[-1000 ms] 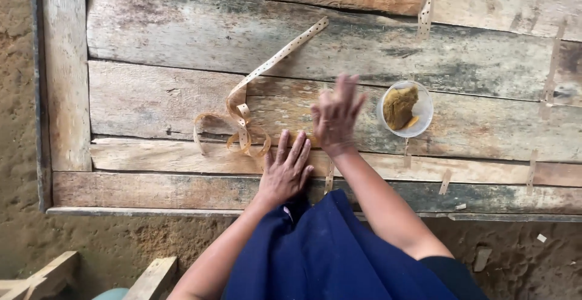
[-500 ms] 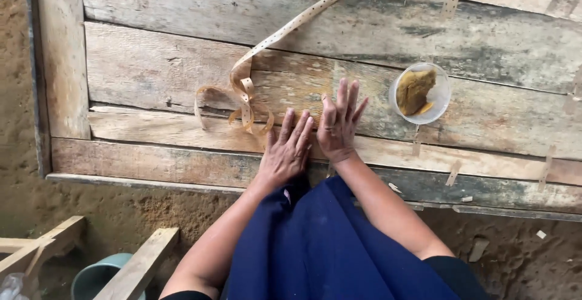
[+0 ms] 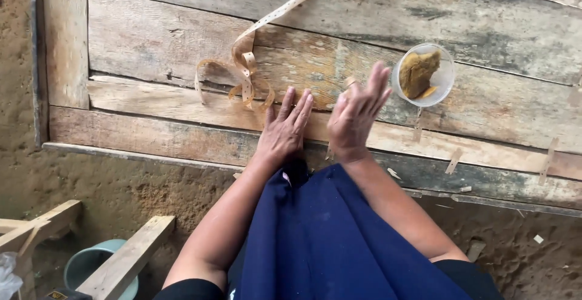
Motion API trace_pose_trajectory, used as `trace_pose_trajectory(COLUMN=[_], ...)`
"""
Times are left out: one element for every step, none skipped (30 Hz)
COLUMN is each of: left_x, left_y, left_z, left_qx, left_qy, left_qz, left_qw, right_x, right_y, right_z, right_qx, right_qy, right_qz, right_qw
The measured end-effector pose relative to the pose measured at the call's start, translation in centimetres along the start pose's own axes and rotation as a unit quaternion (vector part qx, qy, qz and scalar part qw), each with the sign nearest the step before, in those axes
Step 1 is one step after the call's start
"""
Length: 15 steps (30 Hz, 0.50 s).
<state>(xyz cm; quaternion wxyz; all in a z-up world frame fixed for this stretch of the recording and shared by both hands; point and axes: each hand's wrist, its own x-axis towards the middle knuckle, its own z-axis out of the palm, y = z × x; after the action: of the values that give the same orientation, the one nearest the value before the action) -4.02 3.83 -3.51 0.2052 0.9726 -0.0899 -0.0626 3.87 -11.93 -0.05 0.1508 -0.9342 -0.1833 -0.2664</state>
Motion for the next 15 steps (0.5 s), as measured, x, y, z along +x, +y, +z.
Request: trace_pose_trajectory(left_x=[-0.1,-0.2,-0.6,-0.6,-0.4,-0.1,-0.1,-0.1,0.1,-0.5,-0.4,-0.3,-0.5,-0.7,-0.8], left_y=[0.1,0.1,0.4,0.6,0.4,0.1,0.1,0.1,0.0,0.2,0.2,0.2,0.3,0.4,0.4], left_z=[-0.2,-0.4,-0.5,-0.1,0.1,0.3,0.4,0.5,0.5,0.6,0.5,0.3,0.2,0.0,-0.1], left_qx=[0.002,0.011,0.017,0.015,0.017,0.019,0.016,0.018,0.021,0.020,0.025,0.029,0.028,0.038,0.052], left_qy=[0.004,0.000,-0.007,-0.007,-0.002,0.003,0.001,-0.001,-0.002,-0.002,0.007,0.016,0.019,0.024,0.029], left_qz=[-0.001,-0.005,-0.008,-0.009,-0.009,-0.008,-0.011,-0.009,-0.009,-0.011,-0.011,-0.010,-0.010,-0.011,-0.013], left_qw=[1.000,1.000,1.000,1.000,1.000,1.000,1.000,1.000,1.000,1.000,1.000,0.999,0.999,0.999,0.998], right_x=[-2.2,-4.4,-6.9,-6.5,-5.7,-4.9,-3.3,-1.6,0.3,-0.1,0.2,0.5,0.2,-0.1,-0.3], right_y=[-0.4,-0.7,-1.0,-0.6,-0.4,-0.1,-0.1,0.0,0.0,0.1,0.3,0.5,0.1,-0.4,-0.8], right_z=[1.2,2.4,3.3,3.1,3.4,3.9,3.0,2.2,1.6,2.3,3.2,4.0,4.2,4.3,4.5], right_qx=[0.002,-0.004,-0.011,-0.012,-0.038,-0.064,-0.063,-0.046,-0.028,-0.026,-0.019,-0.012,-0.013,-0.010,-0.007], right_qy=[0.003,-0.009,-0.024,-0.025,0.001,0.027,0.023,0.030,0.038,0.037,0.058,0.079,0.080,0.066,0.053], right_qz=[-0.003,-0.088,-0.172,-0.173,-0.149,-0.124,-0.125,-0.091,-0.057,-0.058,-0.081,-0.103,-0.106,-0.136,-0.165], right_qw=[1.000,0.996,0.985,0.984,0.988,0.990,0.990,0.994,0.997,0.997,0.995,0.991,0.991,0.988,0.985])
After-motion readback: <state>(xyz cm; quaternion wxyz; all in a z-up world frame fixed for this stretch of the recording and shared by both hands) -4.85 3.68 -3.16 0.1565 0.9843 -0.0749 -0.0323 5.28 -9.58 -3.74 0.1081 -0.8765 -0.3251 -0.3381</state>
